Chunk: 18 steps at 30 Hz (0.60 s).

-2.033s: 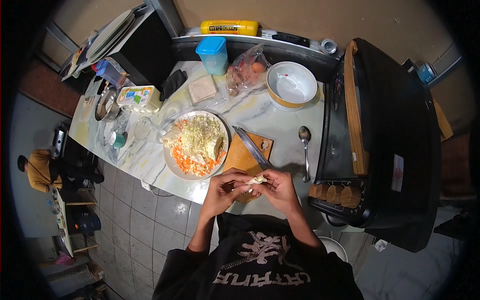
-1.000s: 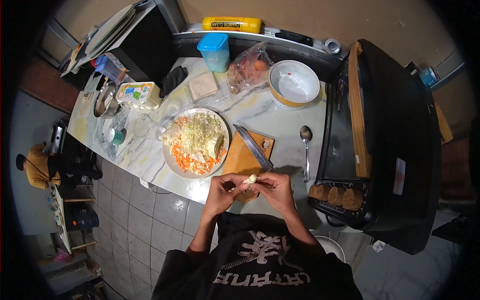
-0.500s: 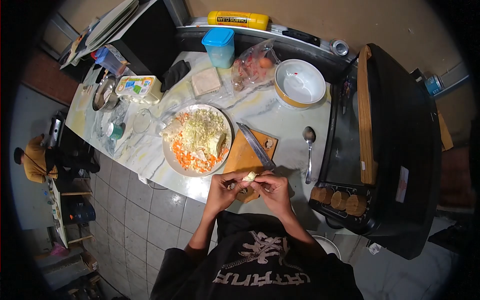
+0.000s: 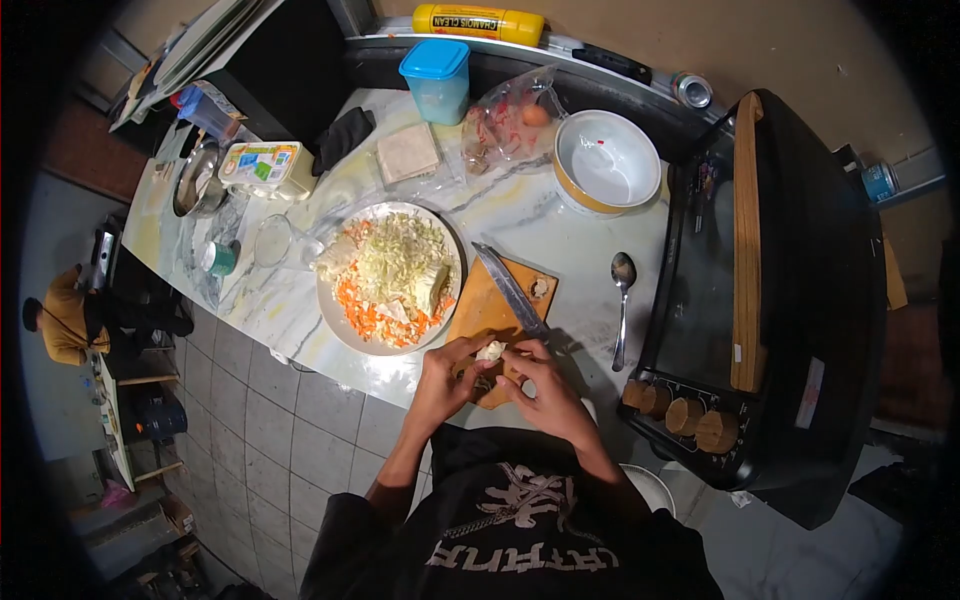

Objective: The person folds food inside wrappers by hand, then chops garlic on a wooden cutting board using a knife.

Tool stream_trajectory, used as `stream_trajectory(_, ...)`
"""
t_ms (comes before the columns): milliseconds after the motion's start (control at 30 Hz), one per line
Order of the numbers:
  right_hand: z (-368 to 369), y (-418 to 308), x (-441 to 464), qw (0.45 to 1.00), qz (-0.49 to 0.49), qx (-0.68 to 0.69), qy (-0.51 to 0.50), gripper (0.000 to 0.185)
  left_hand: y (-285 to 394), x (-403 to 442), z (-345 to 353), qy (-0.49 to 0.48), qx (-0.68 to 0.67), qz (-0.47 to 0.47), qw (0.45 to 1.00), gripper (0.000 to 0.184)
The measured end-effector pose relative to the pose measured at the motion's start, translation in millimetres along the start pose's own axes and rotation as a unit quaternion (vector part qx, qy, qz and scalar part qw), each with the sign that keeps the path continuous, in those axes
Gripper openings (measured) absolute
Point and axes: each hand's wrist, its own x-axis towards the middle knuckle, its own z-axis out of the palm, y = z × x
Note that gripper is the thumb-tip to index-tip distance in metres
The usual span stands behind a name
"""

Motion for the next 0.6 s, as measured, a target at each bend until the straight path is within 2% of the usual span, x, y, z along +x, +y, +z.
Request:
stream_trajectory(33,-2,-1,2,0.999,-0.016,-0.032,0.006,0.035,-3,0,0,-0.001,-0.001,-0.002,1.0,0.03)
stream_trajectory(100,-5,-1,5,0.997,-0.032,-0.063,0.01,0.035,-11,-1,1,0.027,0.044,0.054,0.997,0.033)
stream_trajectory(167,-7,0,7,0.999,0.034,0.012,0.013,0.033,-16,-1,0,0.03,0.077,0.063,0.995,0.036)
stream_trajectory(300,-10,10,6,0.998,0.06,-0.021,0.009,0.031,-16,7,1,0.048,0.176,0.087,0.979,0.039)
stream_trajectory(400,-11,14,7,0.993,0.055,-0.082,0.058,0.028,-20,18,2,0.037,0.203,0.095,0.974,0.04)
stream_trajectory(467,-13,12,7,0.981,0.015,-0.146,0.128,0.026,-25,22,3,0.006,0.204,0.083,0.975,0.04)
stream_trajectory(567,-14,16,1,0.965,0.038,-0.217,0.139,0.031,-32,24,8,0.003,0.196,0.094,0.976,0.034)
stream_trajectory(600,-14,18,-2,0.965,0.037,-0.217,0.141,0.031,-34,23,9,0.021,0.186,0.053,0.981,0.031)
